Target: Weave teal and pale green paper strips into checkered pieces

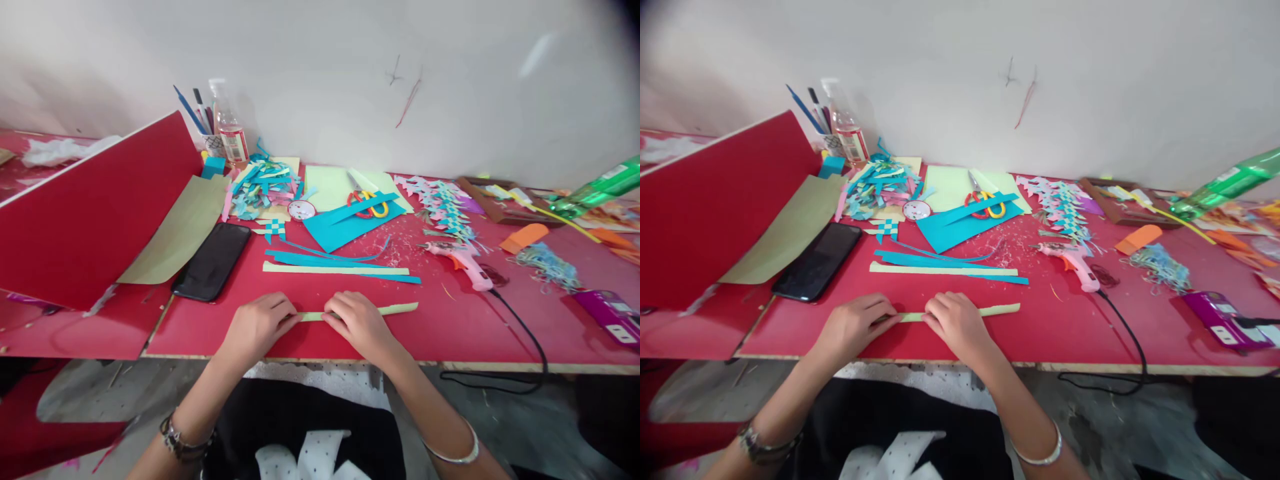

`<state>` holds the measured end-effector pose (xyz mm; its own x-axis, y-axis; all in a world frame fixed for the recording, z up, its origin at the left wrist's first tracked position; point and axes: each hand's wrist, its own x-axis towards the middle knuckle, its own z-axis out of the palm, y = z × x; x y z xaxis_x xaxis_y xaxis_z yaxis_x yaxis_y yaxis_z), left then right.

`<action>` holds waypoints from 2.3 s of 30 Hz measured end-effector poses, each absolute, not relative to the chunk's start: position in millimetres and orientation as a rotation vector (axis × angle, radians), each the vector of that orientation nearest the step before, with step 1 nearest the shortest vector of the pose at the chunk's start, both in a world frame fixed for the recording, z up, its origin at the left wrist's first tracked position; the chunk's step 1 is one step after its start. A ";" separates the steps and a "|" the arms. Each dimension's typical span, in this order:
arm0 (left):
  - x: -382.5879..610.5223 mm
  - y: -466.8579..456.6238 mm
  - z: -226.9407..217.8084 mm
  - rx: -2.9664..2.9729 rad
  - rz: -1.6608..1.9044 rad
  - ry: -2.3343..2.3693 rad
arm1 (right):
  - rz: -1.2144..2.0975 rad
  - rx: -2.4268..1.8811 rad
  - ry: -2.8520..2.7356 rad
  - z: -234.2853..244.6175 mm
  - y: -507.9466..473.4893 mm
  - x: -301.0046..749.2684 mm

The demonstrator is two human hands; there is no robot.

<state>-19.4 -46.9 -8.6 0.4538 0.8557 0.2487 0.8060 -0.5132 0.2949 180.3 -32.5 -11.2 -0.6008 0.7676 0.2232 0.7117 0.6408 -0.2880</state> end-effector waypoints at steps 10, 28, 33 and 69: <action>-20.3 -42.3 -7.5 2.578 0.460 1.453 | 0.140 -1.266 -2.528 -6.5 -40.6 167.4; -43.4 -45.2 -9.7 2.342 0.525 1.404 | 0.187 -1.327 -2.527 -3.1 -41.5 148.7; -42.9 -46.5 -9.1 2.324 0.519 1.418 | 0.205 -1.331 -2.511 -5.9 -42.0 140.5; -63.2 -52.2 -5.0 2.183 0.598 1.498 | 0.157 -1.344 -2.488 -6.8 -39.8 120.2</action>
